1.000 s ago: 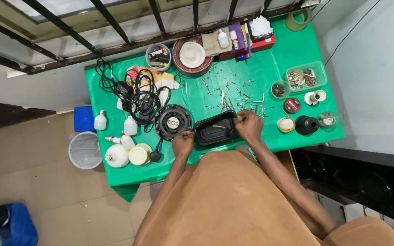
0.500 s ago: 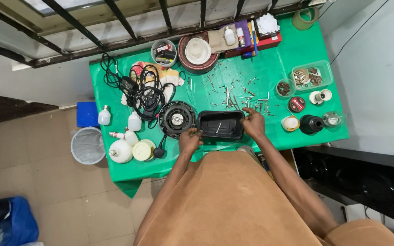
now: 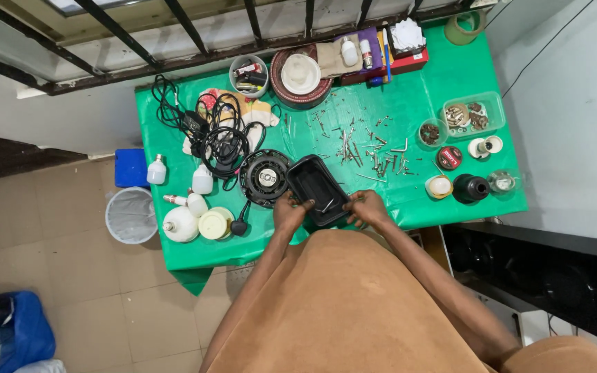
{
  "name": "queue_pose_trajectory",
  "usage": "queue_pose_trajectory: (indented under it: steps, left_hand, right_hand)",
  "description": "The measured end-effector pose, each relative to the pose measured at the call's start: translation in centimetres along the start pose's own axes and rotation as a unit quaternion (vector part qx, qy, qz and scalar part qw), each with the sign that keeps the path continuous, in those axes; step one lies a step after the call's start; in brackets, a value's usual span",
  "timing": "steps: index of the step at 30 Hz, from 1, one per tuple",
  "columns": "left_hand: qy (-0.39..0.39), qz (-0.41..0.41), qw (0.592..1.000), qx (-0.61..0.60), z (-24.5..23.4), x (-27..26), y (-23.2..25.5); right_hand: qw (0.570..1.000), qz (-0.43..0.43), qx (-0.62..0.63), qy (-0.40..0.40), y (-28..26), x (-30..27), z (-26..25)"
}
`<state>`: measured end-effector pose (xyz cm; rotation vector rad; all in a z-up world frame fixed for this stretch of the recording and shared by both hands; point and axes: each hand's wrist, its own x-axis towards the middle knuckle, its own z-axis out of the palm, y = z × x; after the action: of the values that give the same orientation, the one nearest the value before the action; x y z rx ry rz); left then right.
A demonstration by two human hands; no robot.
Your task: Organizing various screws and mechanical parts on a workbench.
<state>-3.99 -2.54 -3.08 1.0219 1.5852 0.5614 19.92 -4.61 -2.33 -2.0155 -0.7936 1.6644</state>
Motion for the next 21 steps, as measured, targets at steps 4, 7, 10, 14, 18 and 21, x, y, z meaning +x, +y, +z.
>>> queue_pose_trajectory:
  steps: [4, 7, 10, 14, 18, 21]
  left_hand:
    - [0.037, -0.003, 0.999, 0.007, 0.5, 0.8, -1.8]
    - [0.059, 0.002, 0.998, 0.022, 0.7, 0.7, -2.6]
    - [0.047, -0.024, 0.998, 0.034, 0.5, 0.4, -2.6]
    - [0.048, -0.077, 0.991, 0.103, 0.4, 0.1, -2.8]
    - [0.054, -0.081, 0.990, 0.107, 0.3, 0.0, -3.4]
    - [0.046, -0.076, 0.992, 0.090, 0.6, 0.0, -4.1]
  right_hand:
    - [0.998, 0.010, -0.065, -0.020, -0.4, -0.7, 0.3]
    - [0.994, -0.005, -0.103, -0.043, 0.1, -0.2, 0.3]
    - [0.993, -0.043, -0.090, -0.069, 0.0, 0.0, 0.0]
    - [0.995, -0.067, -0.068, -0.020, -0.1, 1.0, -1.4]
    - [0.958, -0.153, -0.126, 0.206, 2.4, 4.4, -4.3]
    - [0.894, -0.193, -0.262, 0.309, 3.1, 6.1, -6.3]
